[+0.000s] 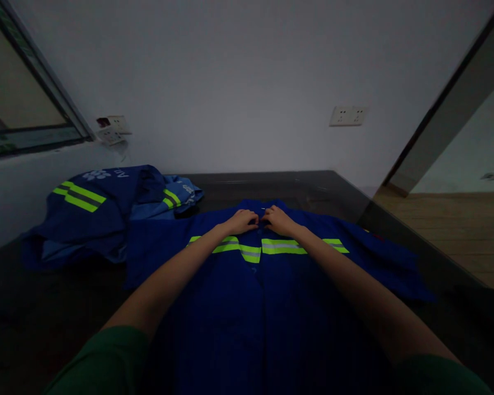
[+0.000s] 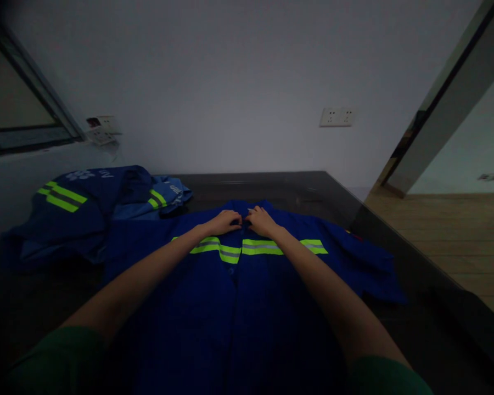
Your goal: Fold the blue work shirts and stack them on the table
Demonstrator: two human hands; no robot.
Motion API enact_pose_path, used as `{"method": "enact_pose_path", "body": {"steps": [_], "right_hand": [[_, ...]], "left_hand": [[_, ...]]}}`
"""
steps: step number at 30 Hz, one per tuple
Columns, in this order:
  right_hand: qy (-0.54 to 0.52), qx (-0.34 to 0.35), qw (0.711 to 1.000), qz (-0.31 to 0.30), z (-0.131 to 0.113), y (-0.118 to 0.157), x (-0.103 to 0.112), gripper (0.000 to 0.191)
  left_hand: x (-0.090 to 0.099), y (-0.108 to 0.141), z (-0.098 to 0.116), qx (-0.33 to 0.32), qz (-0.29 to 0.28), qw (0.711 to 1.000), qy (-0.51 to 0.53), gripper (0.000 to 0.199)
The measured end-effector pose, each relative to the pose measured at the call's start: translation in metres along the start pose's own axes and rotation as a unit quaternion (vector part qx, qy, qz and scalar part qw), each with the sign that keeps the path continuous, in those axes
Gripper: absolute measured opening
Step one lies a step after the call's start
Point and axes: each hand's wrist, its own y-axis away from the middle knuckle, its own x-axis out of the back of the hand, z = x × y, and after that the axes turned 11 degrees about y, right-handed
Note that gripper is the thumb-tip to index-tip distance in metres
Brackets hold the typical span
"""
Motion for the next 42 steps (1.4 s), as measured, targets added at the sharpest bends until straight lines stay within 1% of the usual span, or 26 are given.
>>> {"method": "enact_pose_path", "body": {"steps": [2,5,9,11,13,16,19,22,24,27,30,34,38,42], "right_hand": [[-0.014,-0.004,1.0,0.012,0.007,-0.001,-0.001,0.02],[-0.069,-0.039,0.996,0.051,0.023,-0.005,0.0,0.016],[-0.131,-0.078,0.98,0.127,0.049,-0.014,0.008,0.015],[-0.133,-0.083,0.978,0.139,0.055,-0.023,0.01,0.017],[-0.12,-0.088,0.981,0.126,0.052,-0.033,0.007,0.019],[-0.081,-0.109,0.987,0.087,0.034,-0.046,-0.009,0.02],[-0.044,-0.13,0.989,0.055,0.013,-0.052,-0.031,0.02],[-0.037,-0.146,0.988,0.046,0.002,-0.05,-0.046,0.021],[-0.043,-0.155,0.986,0.049,0.001,-0.049,-0.048,0.023],[-0.048,-0.15,0.986,0.059,0.003,-0.051,-0.045,0.023],[-0.044,-0.142,0.987,0.066,0.003,-0.056,-0.041,0.021],[-0.03,-0.142,0.987,0.068,-0.003,-0.058,-0.048,0.023],[-0.038,-0.144,0.986,0.074,-0.007,-0.053,-0.056,0.028],[-0.056,-0.147,0.985,0.077,-0.005,-0.046,-0.053,0.04]], "left_hand": [[0.0,-0.001,-0.001,0.029,0.023,0.999,-0.002,0.015],[0.001,-0.009,-0.002,0.082,0.059,0.995,-0.018,0.014],[0.003,-0.024,-0.007,0.127,0.072,0.988,-0.038,0.014],[0.003,-0.031,-0.011,0.139,0.083,0.986,-0.042,0.016],[0.001,-0.037,-0.016,0.148,0.092,0.984,-0.046,0.017],[-0.005,-0.038,-0.02,0.155,0.102,0.981,-0.055,0.017],[-0.01,-0.029,-0.022,0.158,0.132,0.977,-0.047,0.019],[-0.015,-0.013,-0.02,0.164,0.171,0.972,-0.007,0.029],[-0.019,-0.001,-0.018,0.163,0.16,0.974,0.009,0.041],[-0.025,0.012,-0.015,0.166,0.103,0.981,0.015,0.055],[-0.028,0.017,-0.013,0.192,0.064,0.979,0.013,0.059],[-0.026,0.015,-0.015,0.198,0.032,0.98,0.005,0.058],[-0.025,0.015,-0.017,0.194,0.029,0.981,0.006,0.058],[-0.025,0.017,-0.022,0.197,0.04,0.98,0.007,0.058]]}}
